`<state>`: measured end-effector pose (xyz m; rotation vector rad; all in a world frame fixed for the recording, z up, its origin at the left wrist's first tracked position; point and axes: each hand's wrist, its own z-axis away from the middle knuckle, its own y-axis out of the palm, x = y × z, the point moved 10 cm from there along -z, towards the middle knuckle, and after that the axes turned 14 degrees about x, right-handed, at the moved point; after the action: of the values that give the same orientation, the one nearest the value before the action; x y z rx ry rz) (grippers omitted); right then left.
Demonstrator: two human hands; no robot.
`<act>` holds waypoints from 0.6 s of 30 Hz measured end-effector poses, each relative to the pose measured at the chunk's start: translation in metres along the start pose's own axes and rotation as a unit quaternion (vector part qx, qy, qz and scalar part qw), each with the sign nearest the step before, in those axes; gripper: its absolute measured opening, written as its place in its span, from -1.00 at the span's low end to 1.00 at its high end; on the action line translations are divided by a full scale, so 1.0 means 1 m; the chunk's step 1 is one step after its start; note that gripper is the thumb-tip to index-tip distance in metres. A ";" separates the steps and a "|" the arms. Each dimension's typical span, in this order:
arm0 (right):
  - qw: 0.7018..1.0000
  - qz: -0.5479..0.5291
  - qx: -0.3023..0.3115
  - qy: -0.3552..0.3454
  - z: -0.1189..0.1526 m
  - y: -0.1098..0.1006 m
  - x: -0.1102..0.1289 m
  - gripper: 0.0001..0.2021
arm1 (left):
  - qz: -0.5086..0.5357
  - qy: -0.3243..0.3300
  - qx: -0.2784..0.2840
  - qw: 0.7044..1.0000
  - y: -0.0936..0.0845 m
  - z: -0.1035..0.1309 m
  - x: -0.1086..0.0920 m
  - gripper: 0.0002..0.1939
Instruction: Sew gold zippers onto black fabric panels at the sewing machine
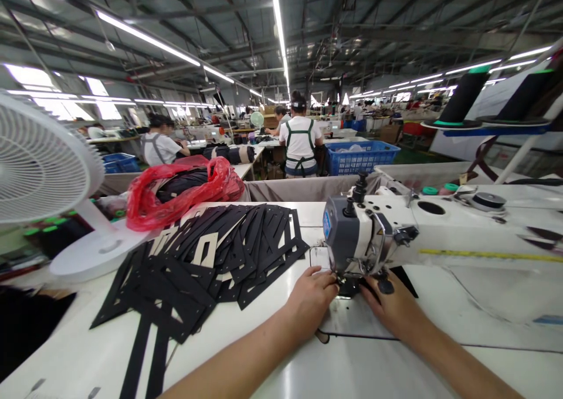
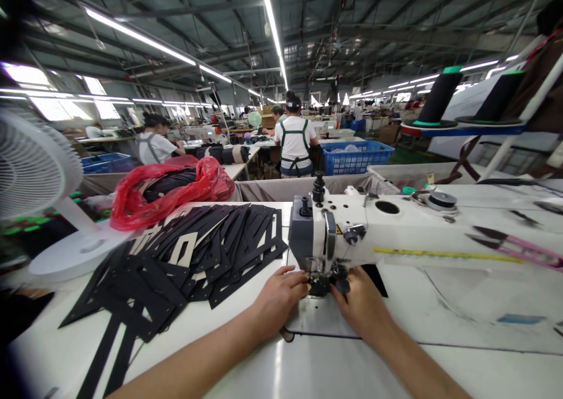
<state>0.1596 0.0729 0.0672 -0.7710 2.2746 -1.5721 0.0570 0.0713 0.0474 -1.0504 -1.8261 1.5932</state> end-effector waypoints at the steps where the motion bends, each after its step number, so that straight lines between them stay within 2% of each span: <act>1: 1.000 0.020 0.007 0.006 0.005 -0.003 0.004 -0.73 | 0.003 -0.002 -0.008 1.000 -0.003 0.001 0.000 -0.91; 5: 0.985 0.166 0.018 0.032 0.042 -0.016 0.038 -0.62 | 0.026 0.009 -0.046 0.999 -0.015 0.007 -0.004 -0.87; 8: 0.971 0.237 0.005 -0.036 0.072 -0.018 0.082 -0.52 | 0.038 0.018 -0.045 0.998 -0.016 0.009 -0.009 -0.85; 10: 0.964 0.257 0.000 -0.069 0.083 -0.017 0.101 -0.48 | 0.036 0.016 -0.041 0.998 -0.013 0.010 -0.010 -0.85; 12: 0.962 0.266 0.000 -0.066 0.085 -0.018 0.105 -0.48 | 0.026 0.013 -0.039 0.999 -0.010 0.010 -0.010 -0.85; 18: 0.960 0.275 0.016 -0.049 0.079 -0.021 0.098 -0.55 | 0.020 -0.001 -0.029 0.999 -0.006 0.011 -0.009 -0.84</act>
<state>0.1248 -0.0501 0.0648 -0.1689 2.1321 -1.2689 0.0523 0.0577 0.0526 -1.1187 -1.8741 1.5719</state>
